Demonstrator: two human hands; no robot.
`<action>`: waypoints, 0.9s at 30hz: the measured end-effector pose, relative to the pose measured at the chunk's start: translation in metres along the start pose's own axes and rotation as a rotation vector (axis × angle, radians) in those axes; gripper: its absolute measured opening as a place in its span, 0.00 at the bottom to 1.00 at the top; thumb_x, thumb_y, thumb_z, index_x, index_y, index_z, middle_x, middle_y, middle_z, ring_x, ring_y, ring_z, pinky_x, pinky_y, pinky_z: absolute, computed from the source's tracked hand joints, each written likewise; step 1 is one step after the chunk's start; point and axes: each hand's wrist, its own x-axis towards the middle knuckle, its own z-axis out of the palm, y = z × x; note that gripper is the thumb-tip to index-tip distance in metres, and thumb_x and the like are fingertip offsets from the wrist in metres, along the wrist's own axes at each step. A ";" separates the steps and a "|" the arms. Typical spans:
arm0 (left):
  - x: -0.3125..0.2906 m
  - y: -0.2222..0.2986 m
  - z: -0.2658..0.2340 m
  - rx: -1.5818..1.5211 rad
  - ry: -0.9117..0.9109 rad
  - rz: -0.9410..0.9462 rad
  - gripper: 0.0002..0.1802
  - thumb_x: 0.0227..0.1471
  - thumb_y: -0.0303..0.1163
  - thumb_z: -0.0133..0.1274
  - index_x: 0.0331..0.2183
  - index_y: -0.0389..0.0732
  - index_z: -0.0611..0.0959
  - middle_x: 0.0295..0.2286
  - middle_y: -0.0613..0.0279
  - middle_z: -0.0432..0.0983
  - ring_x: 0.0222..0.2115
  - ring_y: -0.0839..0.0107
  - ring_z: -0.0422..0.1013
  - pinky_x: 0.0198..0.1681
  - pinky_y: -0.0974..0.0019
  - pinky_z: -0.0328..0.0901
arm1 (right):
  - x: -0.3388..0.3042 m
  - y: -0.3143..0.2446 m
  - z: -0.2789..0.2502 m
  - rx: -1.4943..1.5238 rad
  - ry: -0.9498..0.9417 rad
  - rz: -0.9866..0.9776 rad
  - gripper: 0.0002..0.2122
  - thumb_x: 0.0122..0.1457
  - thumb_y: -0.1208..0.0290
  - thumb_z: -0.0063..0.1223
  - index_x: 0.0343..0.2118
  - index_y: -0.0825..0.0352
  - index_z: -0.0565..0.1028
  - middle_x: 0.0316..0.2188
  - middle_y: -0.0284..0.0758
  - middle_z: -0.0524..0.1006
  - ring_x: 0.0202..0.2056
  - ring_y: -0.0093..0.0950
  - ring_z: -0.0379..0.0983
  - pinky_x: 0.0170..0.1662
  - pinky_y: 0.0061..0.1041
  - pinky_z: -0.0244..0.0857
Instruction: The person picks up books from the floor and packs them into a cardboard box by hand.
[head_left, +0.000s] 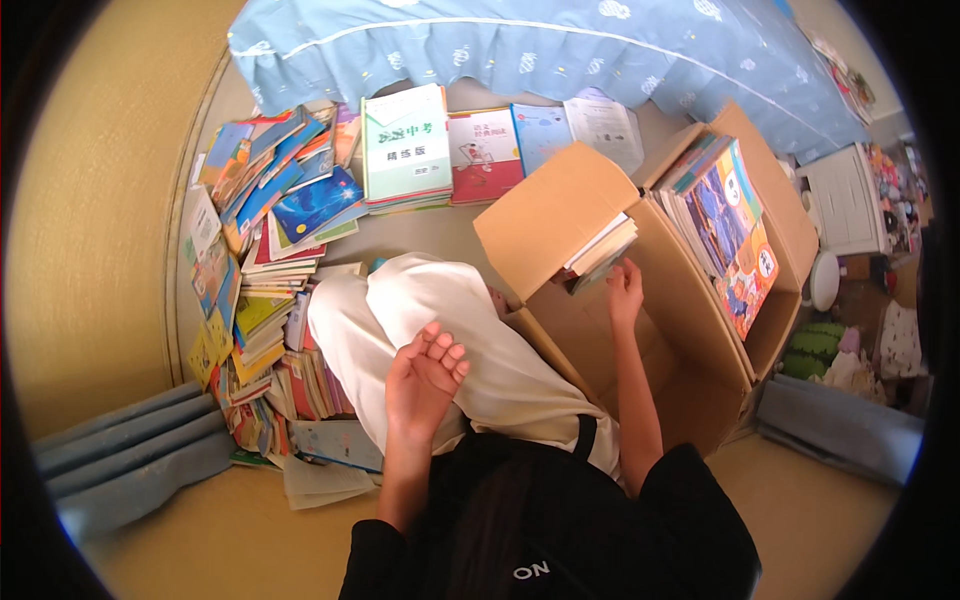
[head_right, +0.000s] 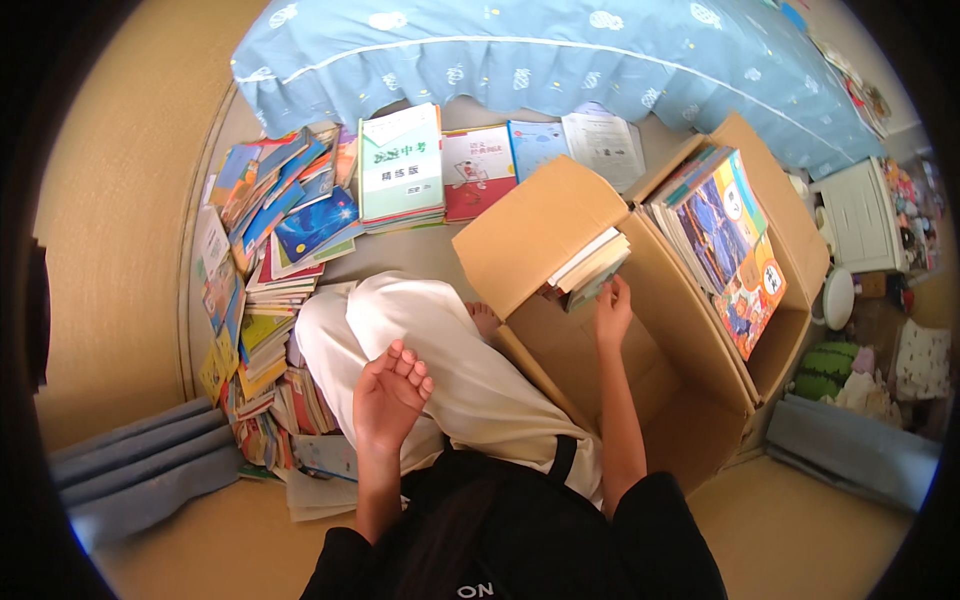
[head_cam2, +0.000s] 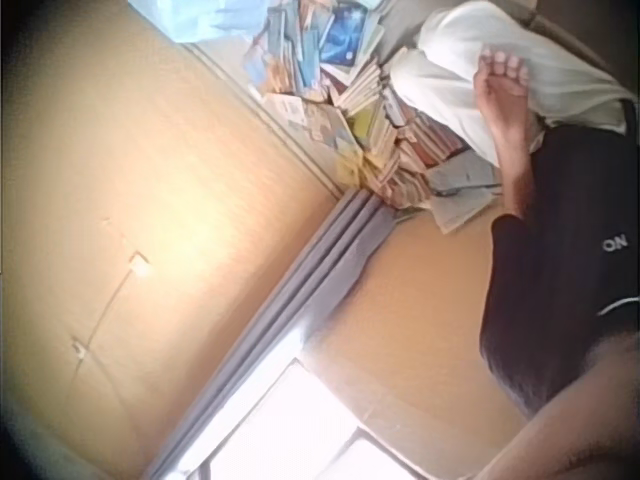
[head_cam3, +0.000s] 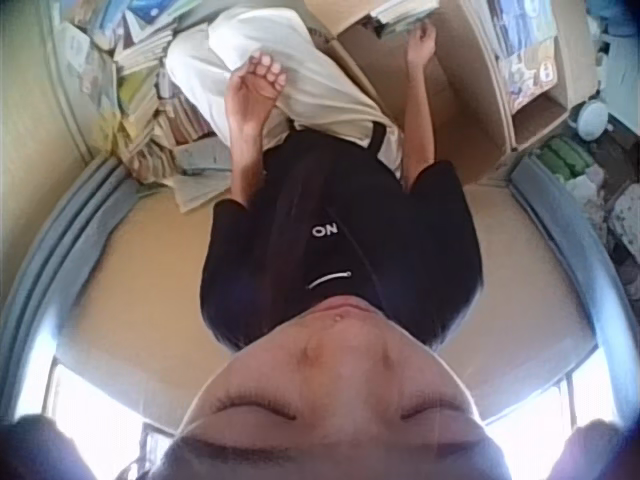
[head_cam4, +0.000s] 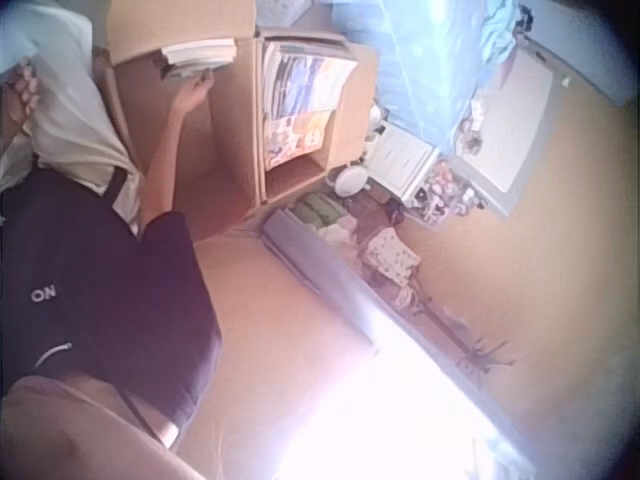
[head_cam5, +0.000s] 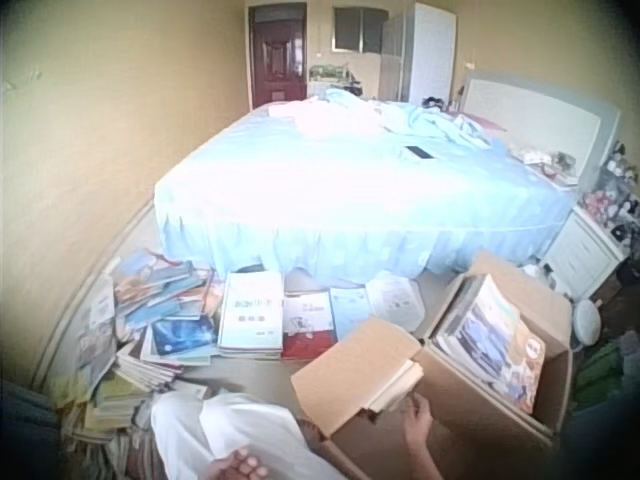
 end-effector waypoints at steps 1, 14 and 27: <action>-0.006 0.007 -0.002 0.000 -0.020 0.016 0.12 0.51 0.35 0.38 0.36 0.43 0.72 0.30 0.66 0.71 0.34 0.69 0.67 0.39 0.65 0.61 | -0.010 -0.008 -0.002 0.066 0.016 -0.108 0.14 0.55 0.72 0.41 0.44 0.71 0.64 0.32 0.39 0.71 0.28 0.25 0.69 0.34 0.21 0.63; -0.129 0.142 -0.062 0.205 -0.024 0.382 0.14 0.53 0.35 0.35 0.38 0.39 0.70 0.29 0.60 0.71 0.31 0.68 0.68 0.36 0.68 0.62 | -0.155 -0.207 0.079 0.385 -0.323 -0.574 0.08 0.55 0.81 0.36 0.35 0.71 0.69 0.25 0.34 0.70 0.23 0.19 0.66 0.28 0.17 0.61; -0.107 0.271 -0.163 0.558 0.342 0.597 0.16 0.50 0.37 0.39 0.39 0.39 0.71 0.34 0.60 0.72 0.34 0.72 0.69 0.36 0.72 0.60 | -0.260 -0.312 0.359 0.065 -1.351 0.010 0.13 0.53 0.66 0.43 0.38 0.67 0.68 0.31 0.38 0.73 0.33 0.27 0.71 0.36 0.26 0.65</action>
